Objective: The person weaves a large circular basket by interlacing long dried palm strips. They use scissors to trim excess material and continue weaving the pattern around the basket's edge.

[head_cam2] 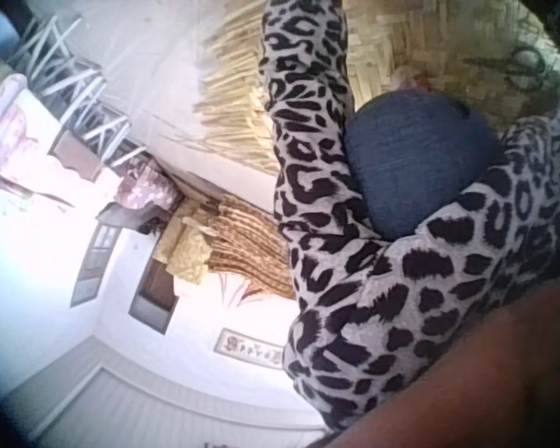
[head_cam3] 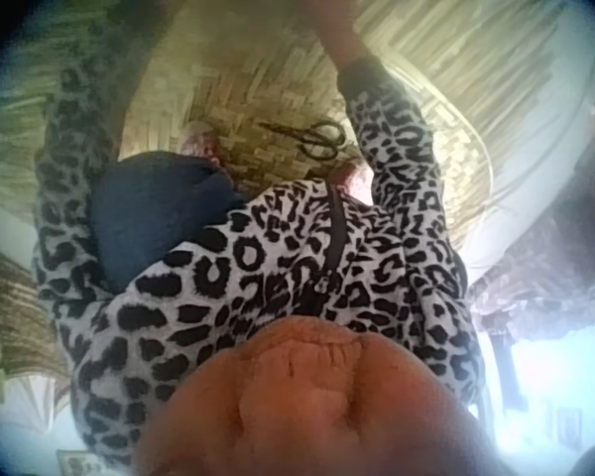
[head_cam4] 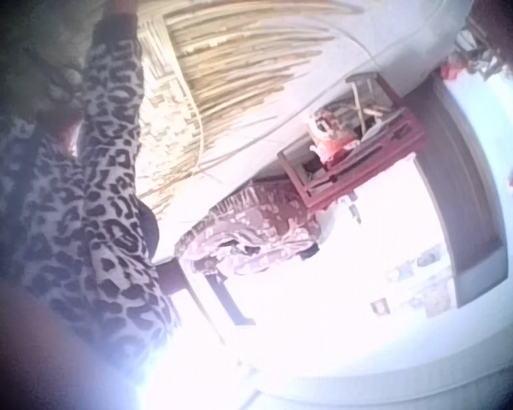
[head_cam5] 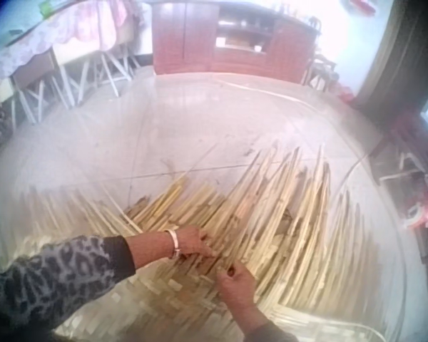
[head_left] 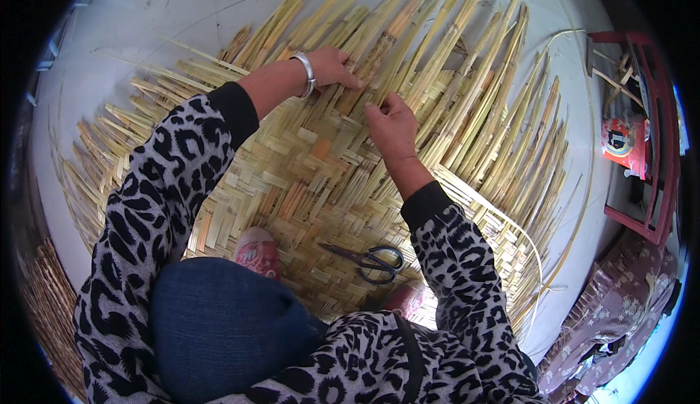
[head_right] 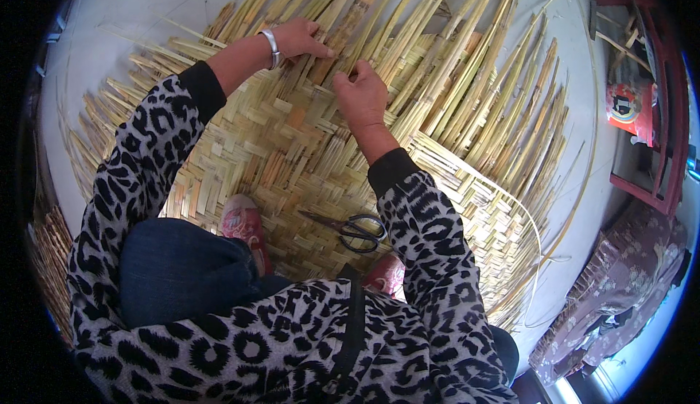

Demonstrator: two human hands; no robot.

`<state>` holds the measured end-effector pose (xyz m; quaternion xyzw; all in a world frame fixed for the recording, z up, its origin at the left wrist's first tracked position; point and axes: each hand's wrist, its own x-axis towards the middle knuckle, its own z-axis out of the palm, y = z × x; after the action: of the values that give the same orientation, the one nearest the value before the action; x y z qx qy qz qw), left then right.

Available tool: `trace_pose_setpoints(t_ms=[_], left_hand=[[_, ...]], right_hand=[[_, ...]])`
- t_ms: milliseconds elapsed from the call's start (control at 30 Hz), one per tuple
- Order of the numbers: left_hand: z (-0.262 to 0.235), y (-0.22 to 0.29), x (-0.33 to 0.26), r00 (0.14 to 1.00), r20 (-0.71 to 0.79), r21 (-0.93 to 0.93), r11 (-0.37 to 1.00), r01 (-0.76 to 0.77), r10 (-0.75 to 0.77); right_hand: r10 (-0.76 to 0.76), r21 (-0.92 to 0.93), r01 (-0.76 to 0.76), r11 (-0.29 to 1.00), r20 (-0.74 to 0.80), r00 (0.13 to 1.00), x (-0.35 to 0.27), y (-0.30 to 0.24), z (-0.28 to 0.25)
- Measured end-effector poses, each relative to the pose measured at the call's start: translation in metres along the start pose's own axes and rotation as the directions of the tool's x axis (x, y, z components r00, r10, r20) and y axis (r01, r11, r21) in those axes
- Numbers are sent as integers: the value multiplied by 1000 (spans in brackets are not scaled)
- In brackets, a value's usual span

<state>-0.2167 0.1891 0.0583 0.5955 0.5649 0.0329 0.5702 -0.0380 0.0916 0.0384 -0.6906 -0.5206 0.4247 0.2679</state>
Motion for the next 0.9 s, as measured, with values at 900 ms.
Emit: trace_pose_setpoints(t_ms=[900], left_hand=[[-40,-106,-67,964,-250,-704,700,-120,-86]], right_hand=[[-225,-147,271,951,271,936,9,14,4]])
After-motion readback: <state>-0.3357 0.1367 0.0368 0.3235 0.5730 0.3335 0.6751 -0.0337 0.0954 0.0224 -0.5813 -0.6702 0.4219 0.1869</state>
